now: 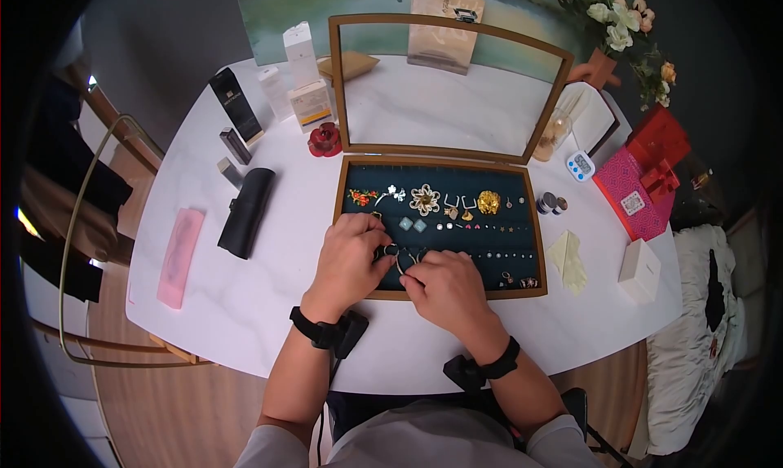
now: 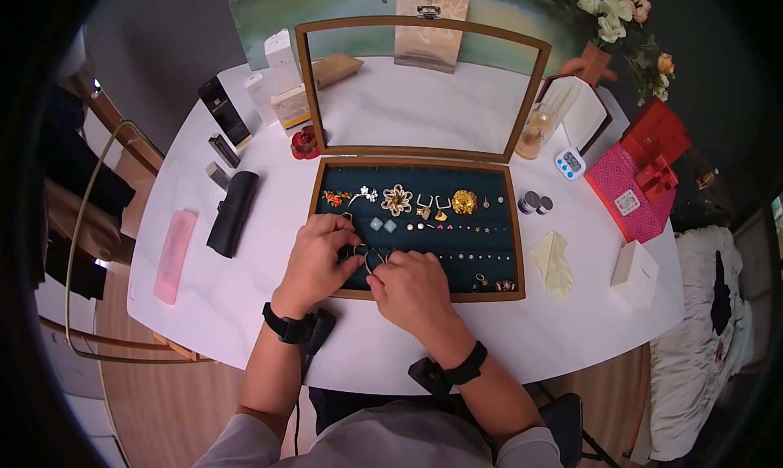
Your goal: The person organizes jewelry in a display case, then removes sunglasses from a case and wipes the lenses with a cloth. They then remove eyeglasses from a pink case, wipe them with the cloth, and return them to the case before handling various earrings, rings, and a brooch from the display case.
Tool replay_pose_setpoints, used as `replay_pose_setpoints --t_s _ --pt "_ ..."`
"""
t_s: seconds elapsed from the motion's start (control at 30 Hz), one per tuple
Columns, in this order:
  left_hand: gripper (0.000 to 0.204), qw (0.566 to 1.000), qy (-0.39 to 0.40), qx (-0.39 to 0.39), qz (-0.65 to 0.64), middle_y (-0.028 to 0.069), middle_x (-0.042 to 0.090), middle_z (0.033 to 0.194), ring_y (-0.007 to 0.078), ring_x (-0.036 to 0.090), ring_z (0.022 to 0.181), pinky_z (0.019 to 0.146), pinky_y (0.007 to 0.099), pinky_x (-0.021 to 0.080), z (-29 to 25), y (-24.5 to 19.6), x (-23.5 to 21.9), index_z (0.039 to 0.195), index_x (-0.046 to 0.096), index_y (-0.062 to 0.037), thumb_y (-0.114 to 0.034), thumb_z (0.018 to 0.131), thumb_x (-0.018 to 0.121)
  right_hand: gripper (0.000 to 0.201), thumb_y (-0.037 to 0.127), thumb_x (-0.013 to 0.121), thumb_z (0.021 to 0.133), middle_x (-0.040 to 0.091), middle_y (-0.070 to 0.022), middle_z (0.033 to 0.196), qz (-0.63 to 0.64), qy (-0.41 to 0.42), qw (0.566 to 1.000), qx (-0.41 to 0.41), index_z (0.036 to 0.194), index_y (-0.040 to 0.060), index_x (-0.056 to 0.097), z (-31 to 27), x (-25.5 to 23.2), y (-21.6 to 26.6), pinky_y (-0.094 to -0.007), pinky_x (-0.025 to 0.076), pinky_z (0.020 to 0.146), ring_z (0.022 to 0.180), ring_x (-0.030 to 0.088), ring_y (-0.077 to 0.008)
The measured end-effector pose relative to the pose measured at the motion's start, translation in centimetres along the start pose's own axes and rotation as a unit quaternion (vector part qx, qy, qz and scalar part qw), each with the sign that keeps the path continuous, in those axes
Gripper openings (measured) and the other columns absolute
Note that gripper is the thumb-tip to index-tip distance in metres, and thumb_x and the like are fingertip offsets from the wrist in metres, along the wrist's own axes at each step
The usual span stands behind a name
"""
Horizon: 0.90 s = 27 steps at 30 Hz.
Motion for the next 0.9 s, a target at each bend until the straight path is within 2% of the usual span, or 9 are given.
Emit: replay_pose_setpoints --t_s 0.33,0.4,0.63,0.9 --pt "0.023 1.000 0.003 0.009 0.011 0.0089 0.063 0.102 0.0301 0.058 0.100 0.089 0.0398 0.048 -0.17 -0.29 -0.40 0.085 0.075 -0.0045 -0.009 0.063 0.080 0.009 0.018 0.075 0.079 0.060 -0.0036 0.072 0.012 -0.002 1.000 0.003 0.074 0.0108 0.073 -0.23 -0.04 -0.08 -0.0388 0.042 0.068 0.071 0.059 -0.0254" --pt "0.019 0.999 0.017 -0.003 0.026 0.0037 0.062 0.104 0.0251 0.055 0.106 0.089 0.0378 0.045 -0.27 -0.14 -0.26 0.086 0.077 -0.0076 -0.013 0.067 0.080 0.009 0.018 0.075 0.079 0.060 -0.0034 0.072 0.013 -0.003 1.000 0.003 0.075 0.0108 0.073 -0.26 -0.06 -0.09 -0.0386 0.042 0.068 0.071 0.059 -0.0253" --pt "0.017 0.999 0.013 -0.008 0.045 0.0024 0.060 0.098 0.0238 0.054 0.102 0.085 0.0374 0.044 -0.27 -0.47 -0.37 0.083 0.077 -0.0084 -0.014 0.068 0.080 0.010 0.019 0.074 0.079 0.060 -0.0036 0.072 0.012 -0.003 1.000 0.002 0.075 0.0105 0.073 -0.31 -0.09 -0.07 -0.0388 0.042 0.068 0.072 0.060 -0.0248" --pt "0.018 0.999 0.044 -0.010 0.023 0.0019 0.060 0.094 0.0242 0.055 0.098 0.083 0.0368 0.044 -0.22 -0.24 -0.30 0.084 0.076 -0.0088 -0.015 0.067 0.082 0.011 0.020 0.074 0.079 0.060 -0.0041 0.072 0.012 -0.004 1.000 0.002 0.074 0.0094 0.072 -0.31 -0.19 0.03 -0.0396 0.043 0.069 0.073 0.061 -0.0247"
Point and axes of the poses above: each hand's wrist, its own z-axis towards the middle knuckle, its own x-axis out of the palm, y = z × x, the point moved 6 cm from there along z, towards the middle knuckle
